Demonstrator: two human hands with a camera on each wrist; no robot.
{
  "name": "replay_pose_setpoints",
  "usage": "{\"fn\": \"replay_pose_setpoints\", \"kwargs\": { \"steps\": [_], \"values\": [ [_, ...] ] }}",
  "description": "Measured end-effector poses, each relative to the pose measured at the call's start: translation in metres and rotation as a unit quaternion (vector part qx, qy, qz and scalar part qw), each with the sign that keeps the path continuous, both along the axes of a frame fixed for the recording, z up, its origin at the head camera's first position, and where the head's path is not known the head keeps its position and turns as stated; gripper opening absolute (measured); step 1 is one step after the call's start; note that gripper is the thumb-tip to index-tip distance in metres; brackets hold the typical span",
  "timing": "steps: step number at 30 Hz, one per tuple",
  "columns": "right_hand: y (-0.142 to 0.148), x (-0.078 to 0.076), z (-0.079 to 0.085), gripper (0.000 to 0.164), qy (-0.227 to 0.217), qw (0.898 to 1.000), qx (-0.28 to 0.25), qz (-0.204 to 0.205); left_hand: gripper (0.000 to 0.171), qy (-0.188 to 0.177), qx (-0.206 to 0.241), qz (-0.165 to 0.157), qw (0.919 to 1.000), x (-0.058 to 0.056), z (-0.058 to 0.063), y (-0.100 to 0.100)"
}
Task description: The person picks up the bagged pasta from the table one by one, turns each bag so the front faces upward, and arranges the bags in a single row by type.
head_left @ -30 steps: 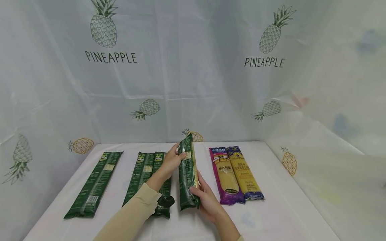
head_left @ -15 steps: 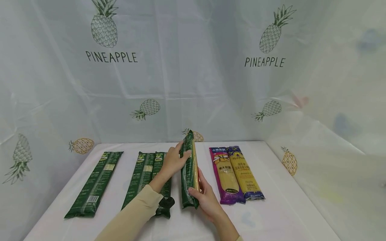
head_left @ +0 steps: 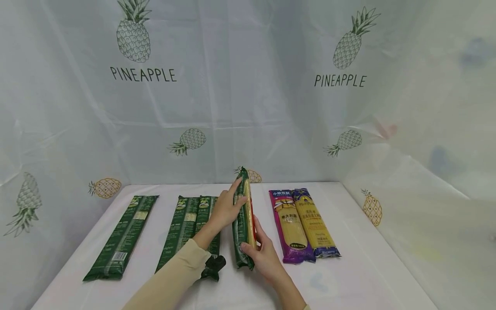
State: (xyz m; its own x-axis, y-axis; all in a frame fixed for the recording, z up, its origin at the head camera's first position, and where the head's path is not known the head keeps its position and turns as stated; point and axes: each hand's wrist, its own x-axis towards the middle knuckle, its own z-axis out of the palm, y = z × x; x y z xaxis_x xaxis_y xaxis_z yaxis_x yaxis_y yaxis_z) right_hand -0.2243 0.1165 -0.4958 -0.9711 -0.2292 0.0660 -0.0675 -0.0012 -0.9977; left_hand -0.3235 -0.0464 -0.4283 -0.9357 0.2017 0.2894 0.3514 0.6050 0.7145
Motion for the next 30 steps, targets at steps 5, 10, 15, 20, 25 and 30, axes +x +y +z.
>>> {"fn": "replay_pose_setpoints", "kwargs": {
  "steps": [5, 10, 15, 20, 25, 30],
  "values": [
    [-0.0017, -0.0004, -0.0002, 0.093, -0.008, 1.0, 0.0, 0.0, 0.065, -0.019, 0.034, 0.008, 0.9992, -0.0007, -0.0052, -0.0015],
    [-0.0035, 0.0002, 0.0036, 0.084, -0.033, 0.999, 0.007, 0.0, 0.062, -0.043, 0.088, 0.008, 0.9952, -0.0024, -0.0084, -0.0055],
    [-0.0016, 0.0024, 0.0072, 0.081, -0.081, 0.995, -0.051, 0.026, 0.06, -0.066, 0.127, 0.003, 0.9897, -0.0026, -0.0049, -0.0092],
    [0.0024, 0.0044, 0.0074, 0.085, -0.131, 0.981, -0.13, 0.062, 0.058, -0.096, 0.171, -0.004, 0.9806, -0.0011, -0.0014, -0.0098],
    [0.0012, 0.0041, 0.0061, 0.086, -0.136, 0.977, -0.151, 0.071, 0.058, -0.117, 0.162, -0.008, 0.9797, -0.0006, -0.0052, -0.0083],
    [-0.0009, 0.0036, 0.0061, 0.089, -0.112, 0.984, -0.129, 0.042, 0.057, -0.118, 0.161, -0.013, 0.9799, -0.0025, -0.0072, -0.0066]
  ]
}}
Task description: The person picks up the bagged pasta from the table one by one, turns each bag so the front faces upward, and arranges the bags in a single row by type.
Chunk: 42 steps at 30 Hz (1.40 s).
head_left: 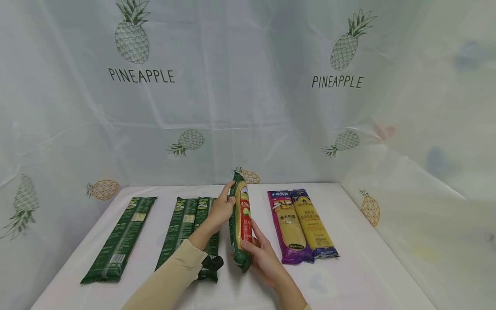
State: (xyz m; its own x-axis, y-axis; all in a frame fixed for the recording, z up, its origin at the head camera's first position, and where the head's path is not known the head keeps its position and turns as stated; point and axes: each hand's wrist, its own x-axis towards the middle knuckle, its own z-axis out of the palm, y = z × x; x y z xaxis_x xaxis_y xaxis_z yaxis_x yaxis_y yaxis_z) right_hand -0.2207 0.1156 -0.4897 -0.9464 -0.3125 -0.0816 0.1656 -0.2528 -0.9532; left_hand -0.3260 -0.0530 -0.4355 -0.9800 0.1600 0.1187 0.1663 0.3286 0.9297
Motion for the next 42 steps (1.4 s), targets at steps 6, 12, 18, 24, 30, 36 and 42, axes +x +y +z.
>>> {"fn": "replay_pose_setpoints", "kwargs": {
  "steps": [6, 12, 18, 24, 30, 36, 42],
  "values": [
    [-0.002, -0.001, -0.004, 0.094, 0.031, 0.998, 0.051, -0.037, 0.058, 0.011, -0.016, -0.01, 0.9998, 0.0, 0.004, 0.002],
    [-0.003, -0.001, -0.007, 0.096, 0.061, 0.991, 0.097, -0.068, 0.06, 0.044, -0.09, -0.003, 0.995, 0.0, 0.006, 0.002],
    [-0.003, -0.003, -0.009, 0.094, 0.092, 0.986, 0.115, -0.077, 0.07, 0.074, -0.149, 0.007, 0.9861, -0.002, 0.008, 0.001],
    [-0.005, -0.006, -0.012, 0.095, 0.114, 0.979, 0.143, -0.092, 0.082, 0.091, -0.189, 0.013, 0.9776, 0.001, 0.012, 0.003],
    [-0.005, -0.007, -0.014, 0.095, 0.127, 0.974, 0.159, -0.101, 0.085, 0.112, -0.19, 0.001, 0.9754, 0.001, 0.01, 0.002],
    [-0.007, -0.006, -0.013, 0.096, 0.131, 0.969, 0.174, -0.114, 0.082, 0.101, -0.151, 0.003, 0.9834, -0.001, 0.007, 0.001],
    [-0.008, -0.004, -0.01, 0.095, 0.144, 0.966, 0.182, -0.115, 0.08, 0.075, -0.11, 0.001, 0.9911, -0.006, -0.002, -0.002]
  ]
}}
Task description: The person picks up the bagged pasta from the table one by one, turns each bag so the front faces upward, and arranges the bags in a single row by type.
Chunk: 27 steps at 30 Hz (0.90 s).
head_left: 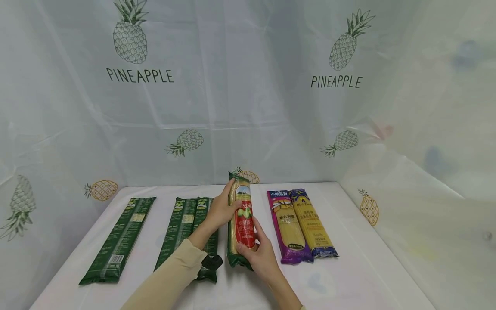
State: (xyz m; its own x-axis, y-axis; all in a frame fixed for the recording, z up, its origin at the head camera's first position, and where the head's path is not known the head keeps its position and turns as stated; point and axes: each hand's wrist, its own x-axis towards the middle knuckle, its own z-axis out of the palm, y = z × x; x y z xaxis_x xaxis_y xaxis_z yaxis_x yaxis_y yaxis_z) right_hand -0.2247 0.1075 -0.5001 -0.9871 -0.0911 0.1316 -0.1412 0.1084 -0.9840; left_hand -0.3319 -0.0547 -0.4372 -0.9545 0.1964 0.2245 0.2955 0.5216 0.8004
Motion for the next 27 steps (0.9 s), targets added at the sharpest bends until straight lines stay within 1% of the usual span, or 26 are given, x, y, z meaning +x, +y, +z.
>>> {"fn": "replay_pose_setpoints", "kwargs": {
  "steps": [3, 6, 9, 12, 14, 18, 23, 27],
  "values": [
    [-0.001, 0.001, 0.003, 0.091, -0.005, 1.0, 0.01, -0.004, 0.079, -0.034, 0.041, 0.003, 0.9986, -0.001, -0.003, -0.002],
    [0.0, 0.001, 0.006, 0.084, -0.023, 1.0, 0.011, -0.005, 0.078, -0.062, 0.092, 0.003, 0.9938, -0.001, -0.002, -0.004],
    [0.002, 0.001, 0.009, 0.077, -0.06, 0.998, -0.026, 0.006, 0.077, -0.089, 0.136, -0.002, 0.9867, 0.0, 0.001, -0.006],
    [0.005, 0.002, 0.011, 0.074, -0.094, 0.993, -0.07, 0.021, 0.076, -0.11, 0.163, -0.014, 0.9804, 0.001, 0.004, -0.007],
    [0.007, 0.002, 0.011, 0.074, -0.105, 0.991, -0.08, 0.031, 0.075, -0.12, 0.178, -0.022, 0.9764, 0.001, 0.004, -0.008],
    [0.008, 0.001, 0.009, 0.071, -0.099, 0.991, -0.078, 0.043, 0.075, -0.133, 0.185, -0.032, 0.9732, 0.002, 0.005, -0.01],
    [0.006, 0.0, 0.005, 0.068, -0.069, 0.995, -0.059, 0.039, 0.079, -0.142, 0.167, -0.031, 0.9752, 0.002, 0.003, -0.013],
    [0.005, -0.001, 0.002, 0.069, -0.042, 0.998, -0.036, 0.026, 0.082, -0.14, 0.149, -0.033, 0.9783, 0.0, 0.002, -0.014]
  ]
}}
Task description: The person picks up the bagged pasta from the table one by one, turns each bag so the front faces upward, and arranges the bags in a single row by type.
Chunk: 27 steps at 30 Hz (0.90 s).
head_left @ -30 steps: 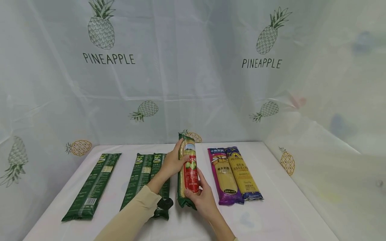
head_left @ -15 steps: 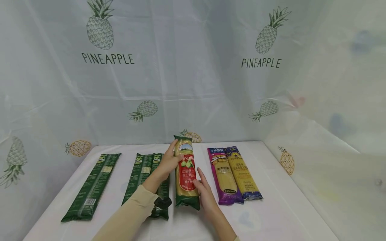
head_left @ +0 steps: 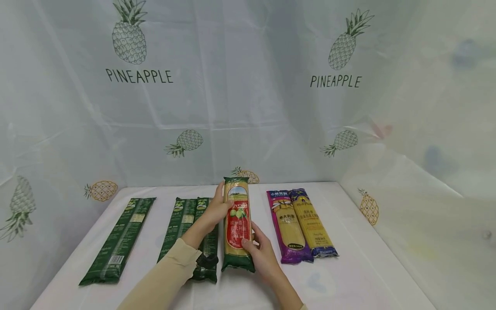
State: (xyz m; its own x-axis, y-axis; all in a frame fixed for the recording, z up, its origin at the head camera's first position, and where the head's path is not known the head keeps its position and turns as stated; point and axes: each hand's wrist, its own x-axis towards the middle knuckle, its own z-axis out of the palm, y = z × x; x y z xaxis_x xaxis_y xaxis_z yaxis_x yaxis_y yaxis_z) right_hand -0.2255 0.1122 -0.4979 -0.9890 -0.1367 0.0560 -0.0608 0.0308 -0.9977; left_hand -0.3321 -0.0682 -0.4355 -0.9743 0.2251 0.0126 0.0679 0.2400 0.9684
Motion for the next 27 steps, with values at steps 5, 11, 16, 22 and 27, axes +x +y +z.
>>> {"fn": "replay_pose_setpoints", "kwargs": {
  "steps": [5, 11, 16, 22, 27],
  "values": [
    [-0.001, 0.0, -0.002, 0.072, 0.021, 1.0, -0.001, -0.009, 0.081, 0.002, -0.008, -0.006, 0.9999, -0.001, 0.0, -0.002],
    [-0.001, 0.0, -0.002, 0.073, 0.027, 1.0, 0.005, -0.016, 0.079, 0.008, -0.024, -0.008, 0.9996, -0.001, -0.001, -0.008],
    [-0.001, 0.001, -0.001, 0.072, 0.02, 1.0, 0.008, -0.017, 0.077, 0.005, -0.017, 0.008, 0.9998, -0.002, -0.006, -0.01],
    [0.004, 0.007, 0.004, 0.073, 0.021, 0.996, 0.073, -0.039, 0.076, -0.004, 0.003, 0.006, 1.0, -0.006, -0.009, -0.002],
    [0.016, 0.008, 0.015, 0.072, 0.026, 0.987, 0.154, -0.047, 0.074, -0.003, -0.002, -0.003, 1.0, -0.012, -0.011, 0.006]
  ]
}}
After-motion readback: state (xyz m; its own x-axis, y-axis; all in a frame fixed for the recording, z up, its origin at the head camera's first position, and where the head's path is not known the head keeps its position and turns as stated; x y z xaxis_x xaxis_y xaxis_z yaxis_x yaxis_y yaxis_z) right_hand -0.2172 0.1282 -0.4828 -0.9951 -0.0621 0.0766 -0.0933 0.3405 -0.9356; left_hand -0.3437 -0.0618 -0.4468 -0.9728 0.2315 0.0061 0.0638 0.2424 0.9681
